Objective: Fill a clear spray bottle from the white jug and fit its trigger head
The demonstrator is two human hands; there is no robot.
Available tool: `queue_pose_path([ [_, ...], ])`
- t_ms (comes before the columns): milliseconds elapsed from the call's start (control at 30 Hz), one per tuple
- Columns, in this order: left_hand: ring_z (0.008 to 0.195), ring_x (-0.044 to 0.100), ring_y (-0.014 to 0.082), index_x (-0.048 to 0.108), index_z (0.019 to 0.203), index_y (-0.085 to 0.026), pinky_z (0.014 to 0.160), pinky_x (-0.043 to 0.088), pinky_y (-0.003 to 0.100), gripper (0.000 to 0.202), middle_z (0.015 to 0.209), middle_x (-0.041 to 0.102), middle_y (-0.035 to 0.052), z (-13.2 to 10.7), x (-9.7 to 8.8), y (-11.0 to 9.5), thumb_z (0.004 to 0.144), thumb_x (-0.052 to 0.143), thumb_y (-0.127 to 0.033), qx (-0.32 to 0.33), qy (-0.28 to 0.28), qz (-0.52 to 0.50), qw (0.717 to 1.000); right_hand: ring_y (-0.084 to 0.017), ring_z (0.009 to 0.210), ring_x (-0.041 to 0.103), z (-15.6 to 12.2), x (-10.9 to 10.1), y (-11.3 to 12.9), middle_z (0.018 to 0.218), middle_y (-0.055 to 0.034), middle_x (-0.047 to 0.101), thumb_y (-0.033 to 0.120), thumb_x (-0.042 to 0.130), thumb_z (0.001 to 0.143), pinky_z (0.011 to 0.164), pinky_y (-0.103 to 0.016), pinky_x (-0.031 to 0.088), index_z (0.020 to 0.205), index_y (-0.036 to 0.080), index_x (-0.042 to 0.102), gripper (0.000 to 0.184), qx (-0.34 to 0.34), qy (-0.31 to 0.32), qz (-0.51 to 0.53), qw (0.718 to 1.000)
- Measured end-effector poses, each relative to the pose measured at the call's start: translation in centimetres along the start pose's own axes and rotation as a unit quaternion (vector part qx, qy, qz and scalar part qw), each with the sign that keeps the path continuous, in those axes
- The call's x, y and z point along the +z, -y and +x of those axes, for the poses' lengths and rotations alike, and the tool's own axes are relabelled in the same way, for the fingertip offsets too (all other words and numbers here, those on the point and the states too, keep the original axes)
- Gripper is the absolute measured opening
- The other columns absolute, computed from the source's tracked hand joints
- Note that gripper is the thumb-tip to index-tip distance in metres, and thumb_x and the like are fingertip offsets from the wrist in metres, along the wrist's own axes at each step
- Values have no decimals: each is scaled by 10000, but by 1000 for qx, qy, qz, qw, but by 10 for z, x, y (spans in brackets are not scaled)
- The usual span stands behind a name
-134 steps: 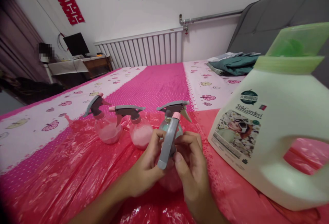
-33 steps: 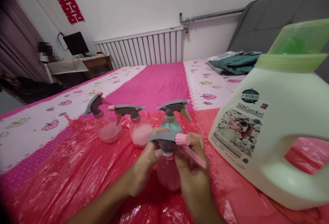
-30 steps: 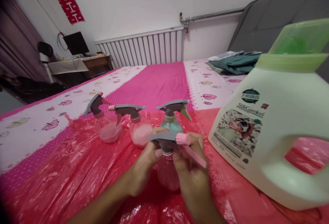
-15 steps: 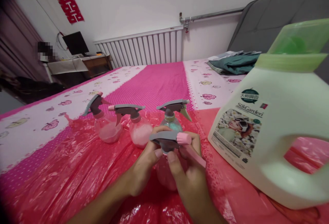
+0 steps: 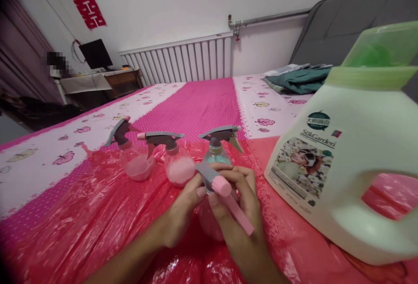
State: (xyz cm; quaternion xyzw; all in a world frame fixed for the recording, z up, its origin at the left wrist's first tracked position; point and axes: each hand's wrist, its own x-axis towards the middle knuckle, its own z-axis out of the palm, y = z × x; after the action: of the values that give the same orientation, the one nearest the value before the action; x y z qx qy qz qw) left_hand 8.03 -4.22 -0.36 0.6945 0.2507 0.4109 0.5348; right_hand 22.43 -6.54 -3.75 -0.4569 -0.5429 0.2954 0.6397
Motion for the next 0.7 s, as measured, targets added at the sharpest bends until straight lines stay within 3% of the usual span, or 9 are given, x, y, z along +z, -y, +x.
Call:
queue_pose_path([
  [133,1382,578,326,609,1468,-210,1273,329,515,488,1508,635,112,2,1,4,1110,406,-472,8,3,-27,1000,-176,1117,695,2,1,-2,1196,-13,649,449,736,925,884,-261,625,1134,380,712,222,-23,18,50,998],
  [300,1498,474,356,577,1522,-245,1278,323,521,483,1625,536,95,0,-3,9,1086,462,-418,-10,20,-35,999,-136,902,706,8,7,4,1036,7,675,392,814,847,747,-223,612,993,338,712,186,-51,-16,50,997],
  [467,1455,519,380,562,1536,-222,1264,345,543,534,1597,561,122,0,-3,5,1076,475,-479,-32,19,-33,999,-142,900,700,8,9,3,1042,7,674,382,818,840,744,-231,602,996,319,693,210,-46,-7,68,997],
  [600,1488,492,377,558,1536,-218,1262,345,553,563,1617,546,128,2,0,1,1093,432,-541,-27,7,-24,999,-159,1016,684,4,3,-1,1127,-6,653,430,681,972,850,-258,586,1067,332,693,137,-11,28,70,997],
  [700,1573,399,354,497,1586,-228,1301,291,536,580,1692,465,113,2,0,1,1104,410,-538,-20,7,-25,999,-179,1070,669,1,-2,-3,1157,-21,631,470,562,1038,898,-277,574,1128,336,706,216,23,45,79,996],
])
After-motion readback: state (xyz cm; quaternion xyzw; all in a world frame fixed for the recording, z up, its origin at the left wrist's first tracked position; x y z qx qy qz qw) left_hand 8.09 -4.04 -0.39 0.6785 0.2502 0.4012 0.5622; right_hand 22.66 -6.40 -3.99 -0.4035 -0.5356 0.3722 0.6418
